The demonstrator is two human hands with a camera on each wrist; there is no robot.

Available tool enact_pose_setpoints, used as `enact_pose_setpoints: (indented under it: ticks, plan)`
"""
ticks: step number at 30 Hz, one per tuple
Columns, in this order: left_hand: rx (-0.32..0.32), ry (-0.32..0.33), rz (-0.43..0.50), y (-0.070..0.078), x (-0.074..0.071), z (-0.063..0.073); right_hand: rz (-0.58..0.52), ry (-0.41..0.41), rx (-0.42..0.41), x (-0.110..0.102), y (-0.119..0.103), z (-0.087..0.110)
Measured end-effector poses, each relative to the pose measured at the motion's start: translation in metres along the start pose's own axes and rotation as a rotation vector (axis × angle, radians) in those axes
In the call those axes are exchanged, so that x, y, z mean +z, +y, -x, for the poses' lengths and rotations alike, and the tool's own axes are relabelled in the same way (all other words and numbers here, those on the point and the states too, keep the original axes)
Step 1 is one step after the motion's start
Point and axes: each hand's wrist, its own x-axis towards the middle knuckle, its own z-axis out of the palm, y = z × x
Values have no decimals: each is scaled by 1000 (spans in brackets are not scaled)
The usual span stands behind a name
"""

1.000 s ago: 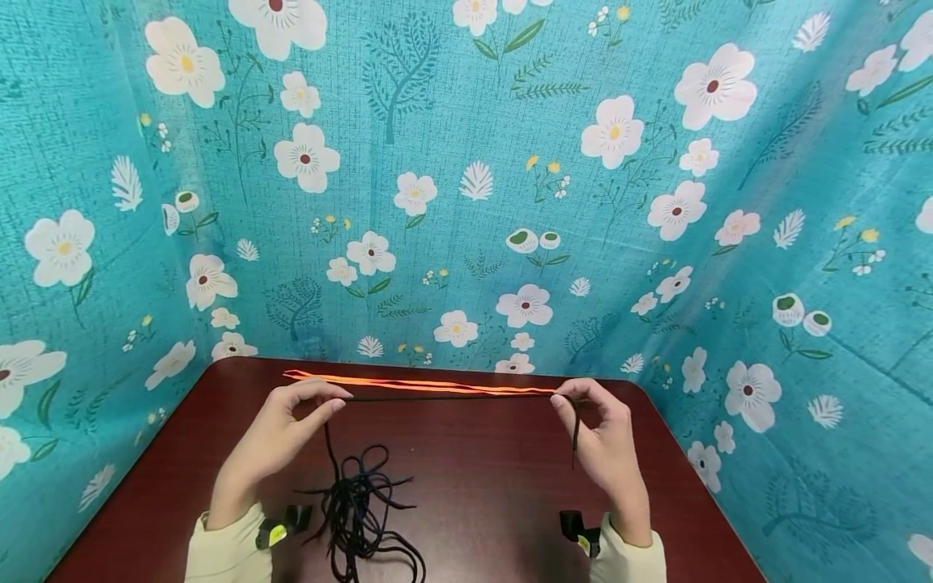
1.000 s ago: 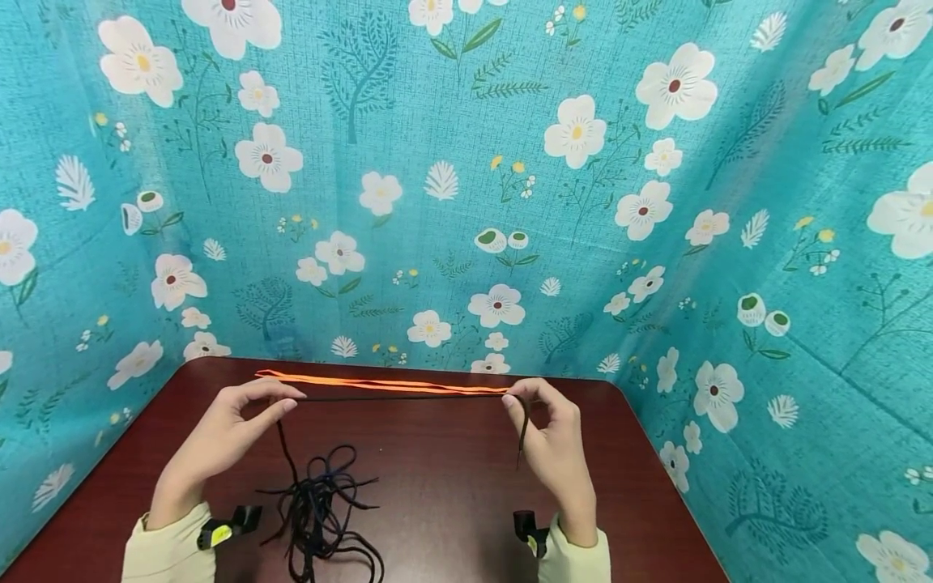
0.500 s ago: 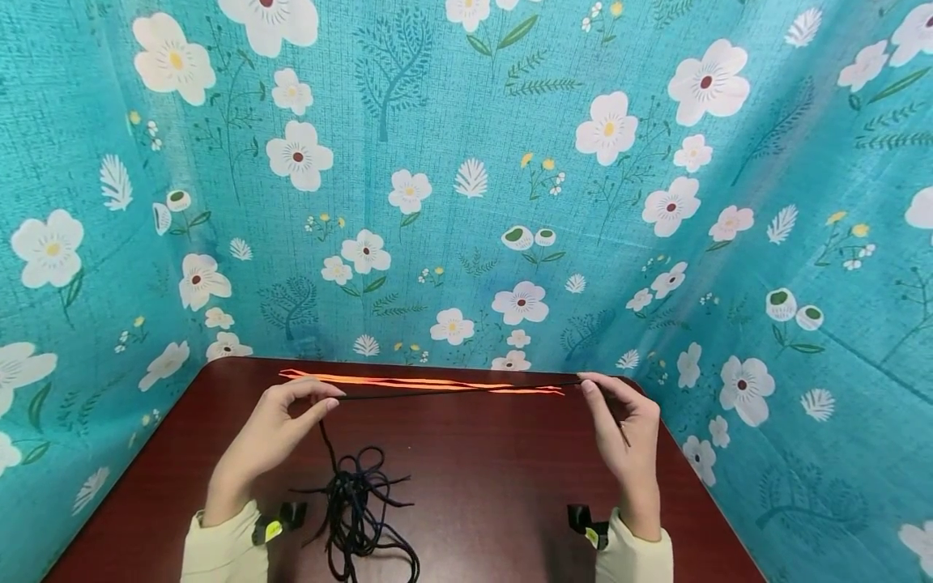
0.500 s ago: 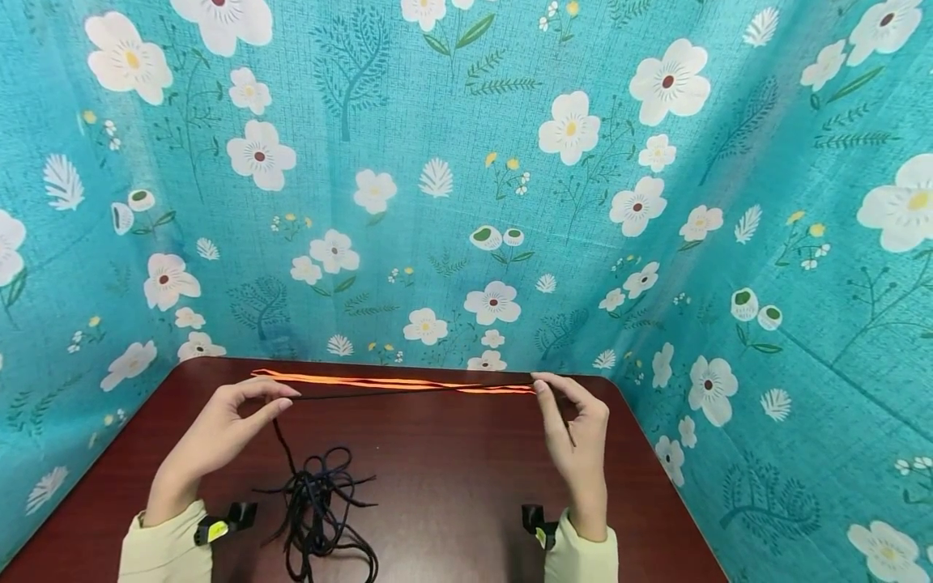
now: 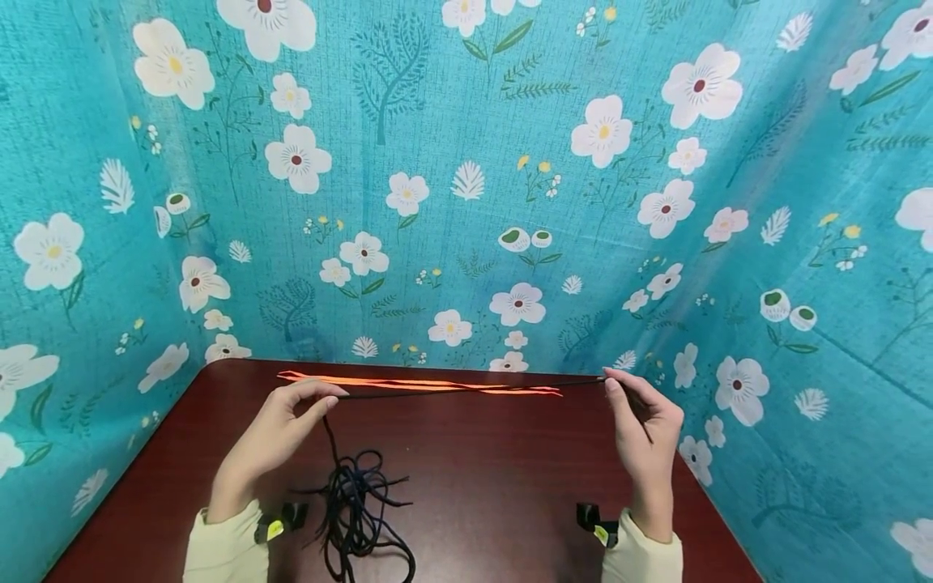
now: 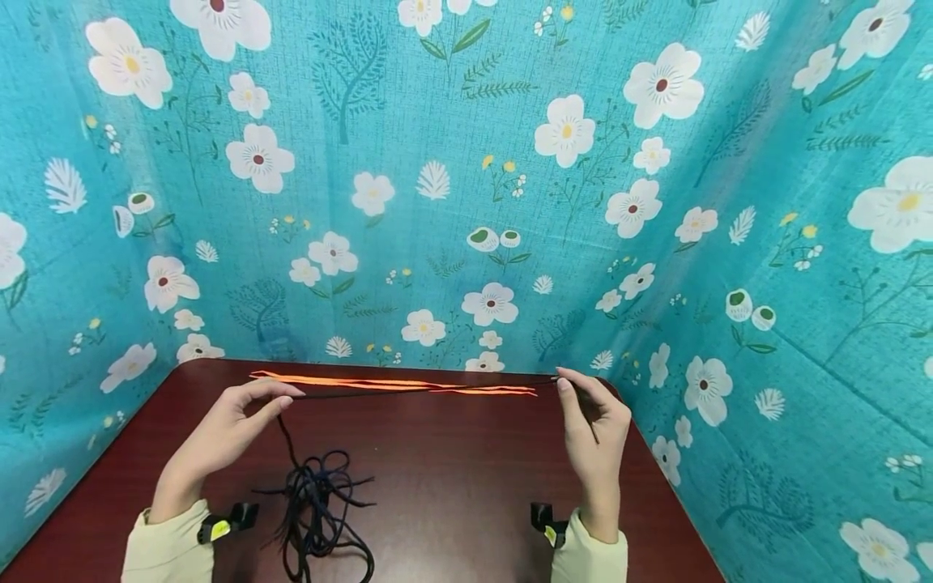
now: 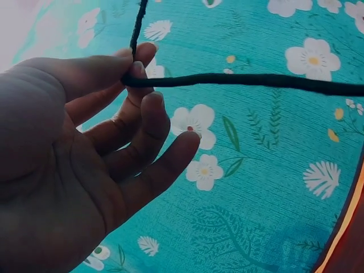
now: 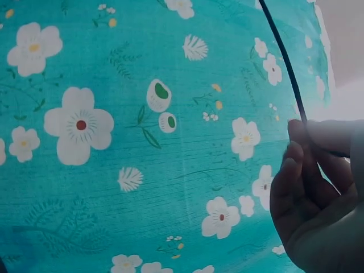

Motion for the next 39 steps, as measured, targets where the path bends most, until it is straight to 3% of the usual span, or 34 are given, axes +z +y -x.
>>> enact_pose_setpoints:
  ticks: [6,13,19,26,39]
  plan:
    - [14,-48,-81,-4,-1,-4,26,13,21,-2,9,-6]
    - [-1,-81,-152,-4,-13,-5,64,9,5,-11,8,-9]
    - [1,-108,-178,-3,-19,-3,49,66,24,-22,35,-13]
    - [3,-76,-222,-9,-29,1,51,193,93,-34,51,-15]
    - [25,43,-253,-29,-48,10,102,317,208,-55,70,-6]
